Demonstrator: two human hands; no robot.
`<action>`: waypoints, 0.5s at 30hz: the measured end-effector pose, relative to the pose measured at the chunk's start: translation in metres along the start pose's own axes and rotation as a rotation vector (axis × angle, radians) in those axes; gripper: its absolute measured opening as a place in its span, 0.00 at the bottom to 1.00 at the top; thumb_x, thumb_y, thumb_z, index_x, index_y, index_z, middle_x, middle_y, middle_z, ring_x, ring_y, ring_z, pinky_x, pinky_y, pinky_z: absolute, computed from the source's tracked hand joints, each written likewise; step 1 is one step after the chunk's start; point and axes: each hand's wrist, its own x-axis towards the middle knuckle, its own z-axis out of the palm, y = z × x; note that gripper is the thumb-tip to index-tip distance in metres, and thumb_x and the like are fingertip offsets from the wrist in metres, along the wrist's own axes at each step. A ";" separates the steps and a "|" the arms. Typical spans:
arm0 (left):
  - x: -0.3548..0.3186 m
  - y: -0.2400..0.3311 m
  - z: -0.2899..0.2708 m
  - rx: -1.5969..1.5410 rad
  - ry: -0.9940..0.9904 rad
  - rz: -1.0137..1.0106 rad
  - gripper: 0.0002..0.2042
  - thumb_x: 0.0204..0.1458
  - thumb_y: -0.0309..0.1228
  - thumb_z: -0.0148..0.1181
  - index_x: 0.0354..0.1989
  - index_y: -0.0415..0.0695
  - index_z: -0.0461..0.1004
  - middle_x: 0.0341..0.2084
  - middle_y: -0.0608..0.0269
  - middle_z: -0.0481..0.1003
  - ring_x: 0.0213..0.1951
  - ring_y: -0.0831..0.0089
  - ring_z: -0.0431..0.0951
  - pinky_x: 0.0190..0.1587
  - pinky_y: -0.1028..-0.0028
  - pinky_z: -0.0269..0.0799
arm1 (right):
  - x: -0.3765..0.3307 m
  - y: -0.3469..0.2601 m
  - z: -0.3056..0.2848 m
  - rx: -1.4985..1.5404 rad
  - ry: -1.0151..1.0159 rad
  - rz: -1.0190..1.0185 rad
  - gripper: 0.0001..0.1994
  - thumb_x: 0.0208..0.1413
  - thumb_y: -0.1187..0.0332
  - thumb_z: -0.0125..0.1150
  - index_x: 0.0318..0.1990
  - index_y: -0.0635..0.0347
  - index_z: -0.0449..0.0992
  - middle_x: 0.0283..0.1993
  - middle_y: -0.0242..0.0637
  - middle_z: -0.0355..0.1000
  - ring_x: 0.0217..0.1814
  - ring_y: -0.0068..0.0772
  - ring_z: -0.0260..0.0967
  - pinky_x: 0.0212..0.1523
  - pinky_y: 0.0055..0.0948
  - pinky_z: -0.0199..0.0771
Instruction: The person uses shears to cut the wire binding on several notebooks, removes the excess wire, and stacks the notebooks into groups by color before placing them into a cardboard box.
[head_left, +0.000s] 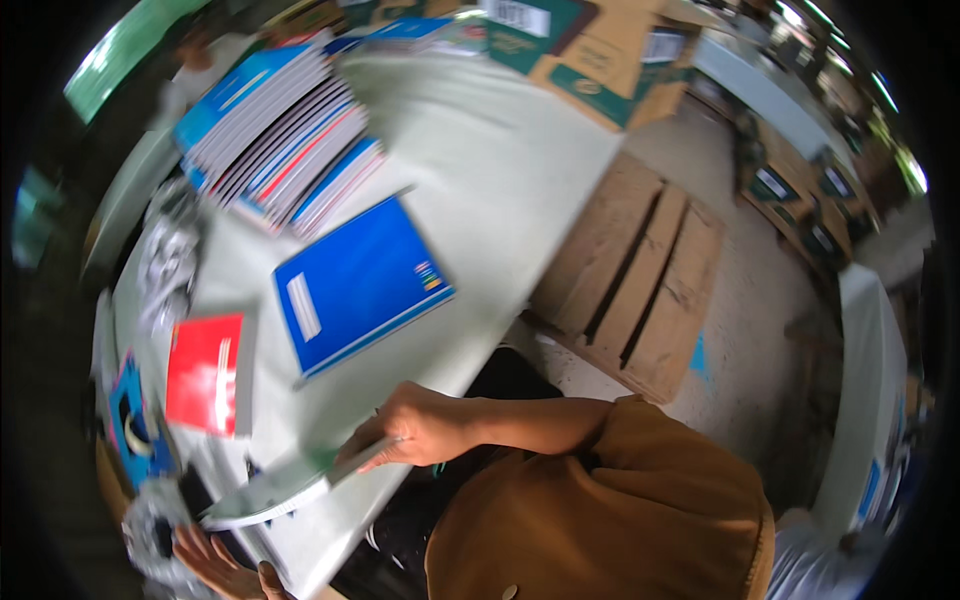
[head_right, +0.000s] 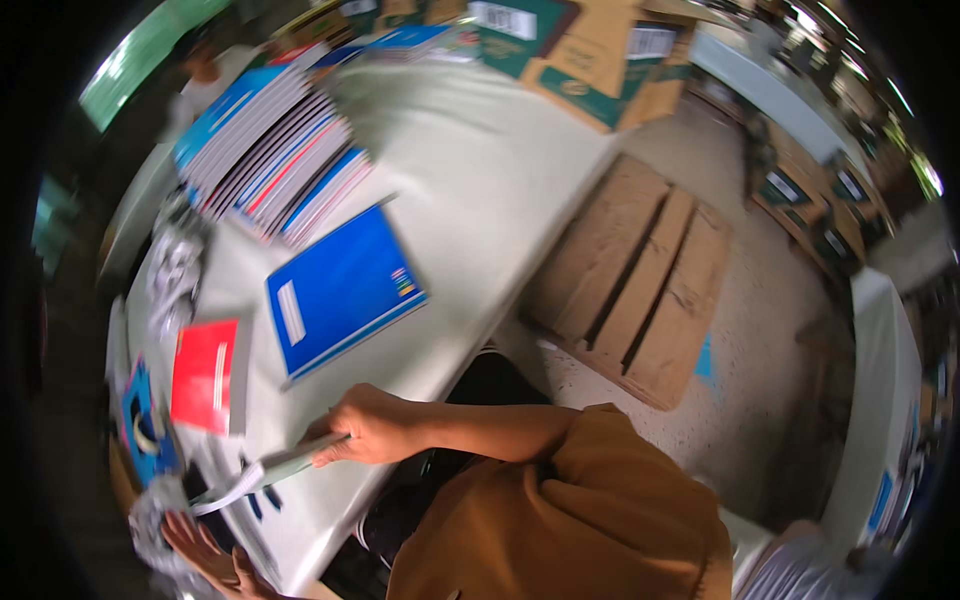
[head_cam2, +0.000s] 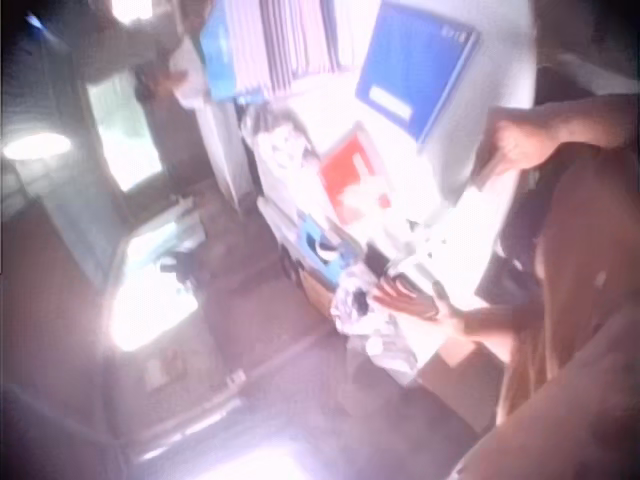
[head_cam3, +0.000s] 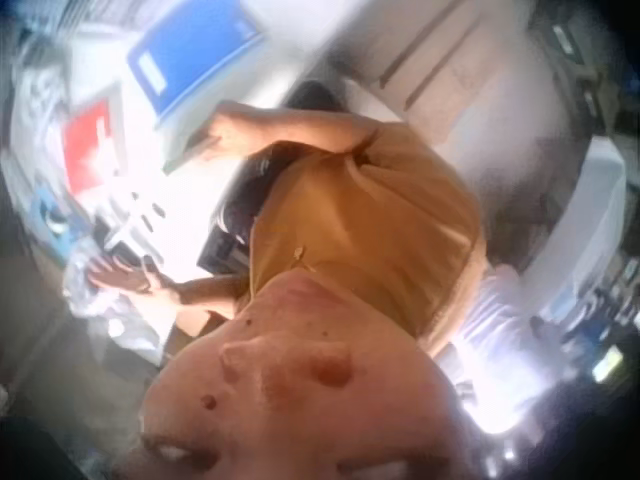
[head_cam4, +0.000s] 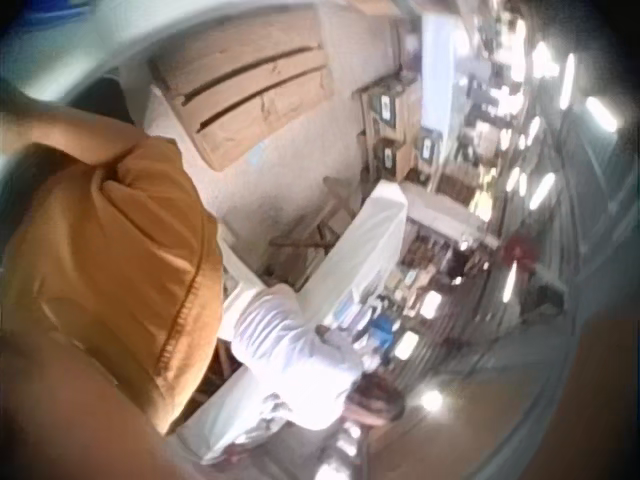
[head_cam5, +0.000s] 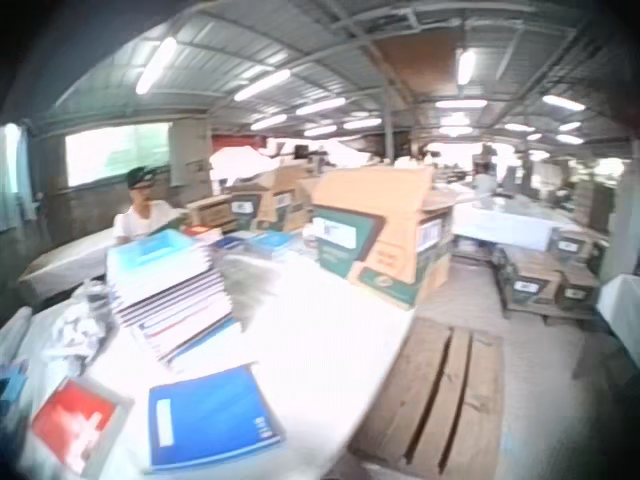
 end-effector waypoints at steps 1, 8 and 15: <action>-0.009 -0.036 0.016 -0.144 0.076 -0.071 0.46 0.43 0.45 0.65 0.64 0.38 0.43 0.58 0.42 0.55 0.57 0.52 0.59 0.56 0.57 0.62 | -0.005 0.007 -0.008 -0.068 0.055 0.037 0.08 0.49 0.70 0.63 0.38 0.59 0.78 0.33 0.40 0.77 0.32 0.28 0.74 0.33 0.25 0.72; -0.029 -0.065 0.117 -0.773 -0.085 -0.554 0.17 0.41 0.17 0.50 0.43 0.35 0.69 0.37 0.61 0.72 0.37 0.75 0.69 0.42 0.76 0.64 | -0.032 0.058 0.000 0.454 0.175 0.229 0.12 0.45 0.71 0.70 0.37 0.66 0.77 0.31 0.32 0.76 0.31 0.16 0.67 0.34 0.23 0.69; -0.008 -0.086 0.082 -0.180 -0.274 -0.174 0.16 0.46 0.17 0.49 0.46 0.33 0.69 0.37 0.56 0.74 0.39 0.67 0.73 0.44 0.72 0.68 | -0.003 0.023 -0.030 0.373 0.011 0.205 0.11 0.51 0.71 0.64 0.42 0.62 0.77 0.35 0.36 0.77 0.32 0.23 0.71 0.35 0.24 0.72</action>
